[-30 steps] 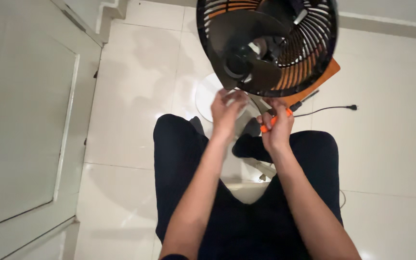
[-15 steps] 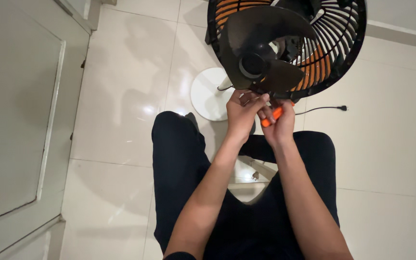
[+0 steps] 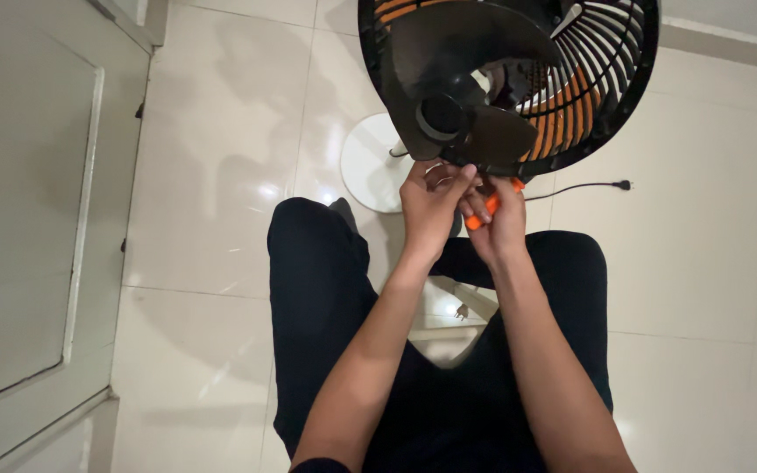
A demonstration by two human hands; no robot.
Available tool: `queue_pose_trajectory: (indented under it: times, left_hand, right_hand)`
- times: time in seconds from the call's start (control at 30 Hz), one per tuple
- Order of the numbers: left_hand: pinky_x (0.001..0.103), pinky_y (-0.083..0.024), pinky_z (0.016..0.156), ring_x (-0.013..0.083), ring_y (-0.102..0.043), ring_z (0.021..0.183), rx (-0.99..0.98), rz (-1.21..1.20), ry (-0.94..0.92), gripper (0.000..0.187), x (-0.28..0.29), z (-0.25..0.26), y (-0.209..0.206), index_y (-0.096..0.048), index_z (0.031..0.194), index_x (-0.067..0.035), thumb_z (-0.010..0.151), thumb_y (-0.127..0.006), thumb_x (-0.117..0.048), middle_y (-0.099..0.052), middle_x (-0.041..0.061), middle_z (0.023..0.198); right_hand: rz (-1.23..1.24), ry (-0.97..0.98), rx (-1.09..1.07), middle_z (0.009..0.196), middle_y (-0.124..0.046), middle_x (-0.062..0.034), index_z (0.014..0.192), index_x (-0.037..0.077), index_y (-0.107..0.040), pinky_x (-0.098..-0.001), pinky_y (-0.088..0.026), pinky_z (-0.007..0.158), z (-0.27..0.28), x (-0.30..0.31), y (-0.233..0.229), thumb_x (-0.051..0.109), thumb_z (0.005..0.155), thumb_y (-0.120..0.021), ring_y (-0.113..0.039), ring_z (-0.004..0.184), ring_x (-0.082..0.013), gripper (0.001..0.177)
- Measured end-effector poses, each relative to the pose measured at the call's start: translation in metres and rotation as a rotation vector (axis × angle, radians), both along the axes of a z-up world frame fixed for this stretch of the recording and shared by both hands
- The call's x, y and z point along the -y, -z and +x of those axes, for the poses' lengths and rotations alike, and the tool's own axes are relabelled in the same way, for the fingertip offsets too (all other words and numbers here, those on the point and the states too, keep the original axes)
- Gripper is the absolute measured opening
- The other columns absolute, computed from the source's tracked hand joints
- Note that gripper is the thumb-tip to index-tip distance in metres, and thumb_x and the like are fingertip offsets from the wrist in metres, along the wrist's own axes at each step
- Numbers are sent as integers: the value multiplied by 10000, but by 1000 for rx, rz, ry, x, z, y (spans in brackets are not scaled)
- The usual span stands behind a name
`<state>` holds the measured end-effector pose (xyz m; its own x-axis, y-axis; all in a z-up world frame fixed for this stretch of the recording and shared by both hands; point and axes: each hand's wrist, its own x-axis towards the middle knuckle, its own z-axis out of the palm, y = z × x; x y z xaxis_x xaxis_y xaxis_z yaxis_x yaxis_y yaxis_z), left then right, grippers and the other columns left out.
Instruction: The person uses a screwdriver to remove screws from the front grille of a standing fan. They detach the grille, set it aside, and continue unscrewing and removing the rear grille and fan blades.
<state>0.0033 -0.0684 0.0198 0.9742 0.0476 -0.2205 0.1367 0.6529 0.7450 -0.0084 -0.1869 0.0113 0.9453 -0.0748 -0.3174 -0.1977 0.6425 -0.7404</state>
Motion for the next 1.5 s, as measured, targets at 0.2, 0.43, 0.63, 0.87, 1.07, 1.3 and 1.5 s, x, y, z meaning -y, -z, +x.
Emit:
queue_pose_trajectory:
  times: [0.2, 0.43, 0.63, 0.87, 1.07, 1.3, 1.5]
  left_hand:
    - [222, -544, 610, 132, -710, 799, -20, 119, -29, 294, -3, -6, -16, -568, 1116, 79, 932, -750, -60, -714, 106, 931]
    - [286, -583, 702, 193, -704, 851, 346, 839, -302, 238, -5, -10, -20, -703, 1098, 34, 882, -785, -27, -659, 132, 1044]
    - [356, -591, 867, 260, -677, 1058, 791, 1276, -327, 209, -14, -6, -1, -722, 1068, 50, 862, -751, 44, -683, 121, 1132]
    - [347, -597, 859, 283, -676, 1086, 757, 1498, -317, 162, -7, -11, -10, -713, 1005, 40, 845, -737, 39, -682, 115, 1152]
    - [278, -514, 533, 156, -647, 629, -42, 565, -158, 145, 19, -12, -27, -692, 992, 66, 932, -679, -66, -691, 114, 838]
    - [296, -425, 414, 154, -542, 430, -459, 97, -14, 199, 11, 4, -37, -657, 910, 101, 941, -678, -95, -603, 58, 608]
    - [294, -517, 543, 152, -699, 644, 142, 1053, -189, 118, 11, -10, -45, -721, 953, 38, 921, -710, -75, -699, 104, 932]
  right_hand:
    - [186, -99, -28, 905, -611, -15, 1122, 64, -568, -226, -391, 566, -5, -2, -2, 188, 1048, -494, -401, 504, -44, 161]
    - [167, -34, -108, 871, -597, -11, 1107, 56, -575, -219, -385, 559, 3, -3, 4, 202, 1021, -458, -404, 514, -47, 206]
    - [194, -63, -26, 836, -555, -13, 1095, 46, -576, -230, -383, 600, -1, -1, 16, 188, 1077, -474, -424, 598, -67, 176]
    - [67, -36, -39, 888, -617, -17, 1116, 40, -606, -216, -374, 534, 3, -9, 1, 184, 1045, -510, -445, 577, -62, 187]
    - [18, -1, -36, 904, -618, -53, 1116, 8, -628, -224, -420, 555, 2, -11, 1, 135, 1055, -556, -539, 651, -77, 158]
    - [133, -17, -77, 866, -658, -16, 1059, 88, -617, -235, -388, 484, -1, -9, 9, 154, 965, -574, -478, 538, -69, 123]
    - [63, -44, -34, 900, -680, -14, 1102, 22, -667, -231, -355, 496, -1, -8, 20, 160, 991, -593, -441, 529, -68, 192]
